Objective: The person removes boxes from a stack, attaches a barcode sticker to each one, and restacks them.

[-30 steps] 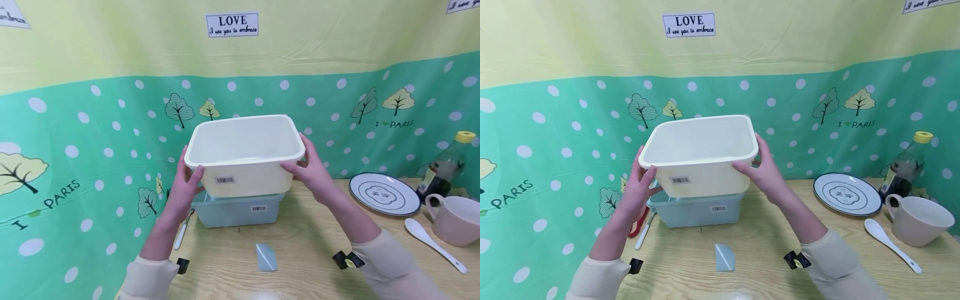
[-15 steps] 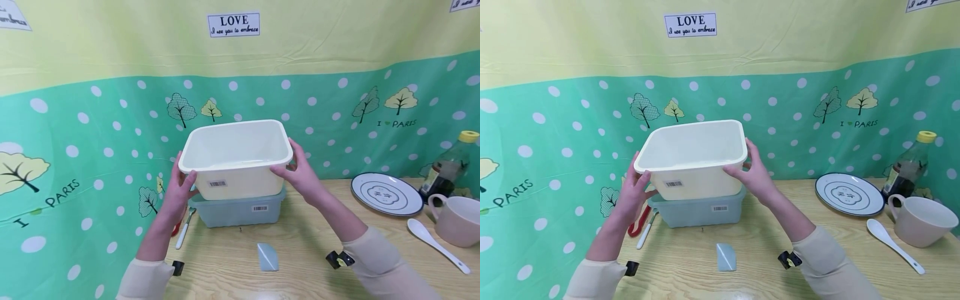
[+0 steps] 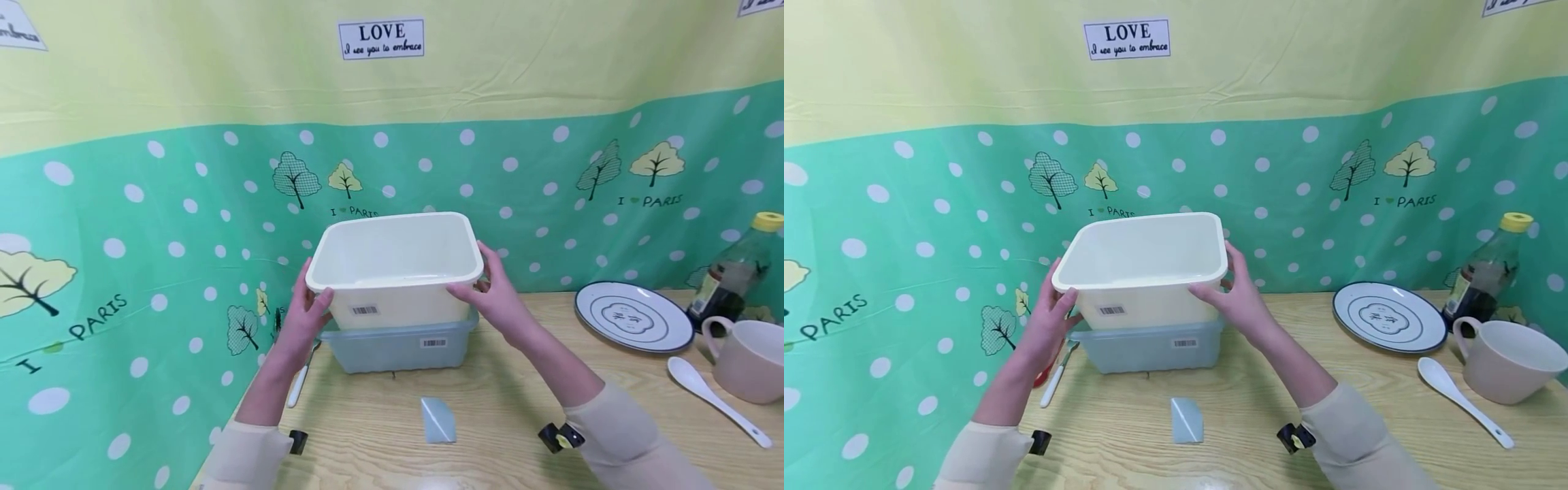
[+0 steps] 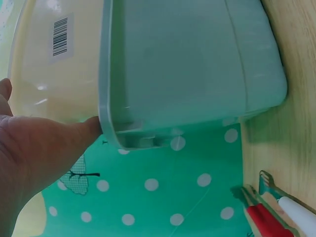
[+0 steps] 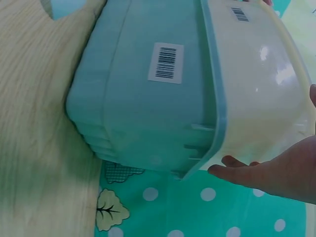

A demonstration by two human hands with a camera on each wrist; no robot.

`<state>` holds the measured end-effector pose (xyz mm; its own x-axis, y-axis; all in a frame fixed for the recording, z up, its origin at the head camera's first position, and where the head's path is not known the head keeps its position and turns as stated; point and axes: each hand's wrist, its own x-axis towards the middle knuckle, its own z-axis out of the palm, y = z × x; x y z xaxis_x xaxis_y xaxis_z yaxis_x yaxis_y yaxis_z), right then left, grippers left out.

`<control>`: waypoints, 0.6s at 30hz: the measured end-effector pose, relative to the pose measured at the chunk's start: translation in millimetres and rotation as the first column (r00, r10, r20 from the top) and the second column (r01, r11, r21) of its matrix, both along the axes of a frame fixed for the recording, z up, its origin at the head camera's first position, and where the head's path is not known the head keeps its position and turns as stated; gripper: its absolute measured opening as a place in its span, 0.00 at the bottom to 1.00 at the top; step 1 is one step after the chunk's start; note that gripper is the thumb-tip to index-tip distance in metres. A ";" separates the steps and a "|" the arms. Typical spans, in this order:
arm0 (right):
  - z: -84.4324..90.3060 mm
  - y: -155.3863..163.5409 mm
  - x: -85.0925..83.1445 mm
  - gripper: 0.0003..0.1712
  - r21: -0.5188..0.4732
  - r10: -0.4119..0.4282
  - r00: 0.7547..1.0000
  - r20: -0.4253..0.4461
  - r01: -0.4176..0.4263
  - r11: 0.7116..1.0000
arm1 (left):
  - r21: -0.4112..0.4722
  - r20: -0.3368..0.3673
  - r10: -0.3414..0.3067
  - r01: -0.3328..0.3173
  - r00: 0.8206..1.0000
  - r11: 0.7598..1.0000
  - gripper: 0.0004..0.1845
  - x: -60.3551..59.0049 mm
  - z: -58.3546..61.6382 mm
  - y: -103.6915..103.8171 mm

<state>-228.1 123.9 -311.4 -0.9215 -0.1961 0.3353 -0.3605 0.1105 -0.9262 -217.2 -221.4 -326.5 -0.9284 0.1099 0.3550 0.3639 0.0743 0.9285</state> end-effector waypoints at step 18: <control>-24.3 4.9 0.0 0.59 0.061 -0.045 0.998 0.047 0.042 0.997 | -0.073 0.020 0.028 -0.027 0.999 0.997 0.42 -10.2 -23.0 -2.1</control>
<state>-228.1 128.9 -335.7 -0.9444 -0.1735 0.2792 -0.3093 0.1809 -0.9336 -227.4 -223.5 -349.5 -0.9387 0.1088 0.3272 0.3409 0.1515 0.9278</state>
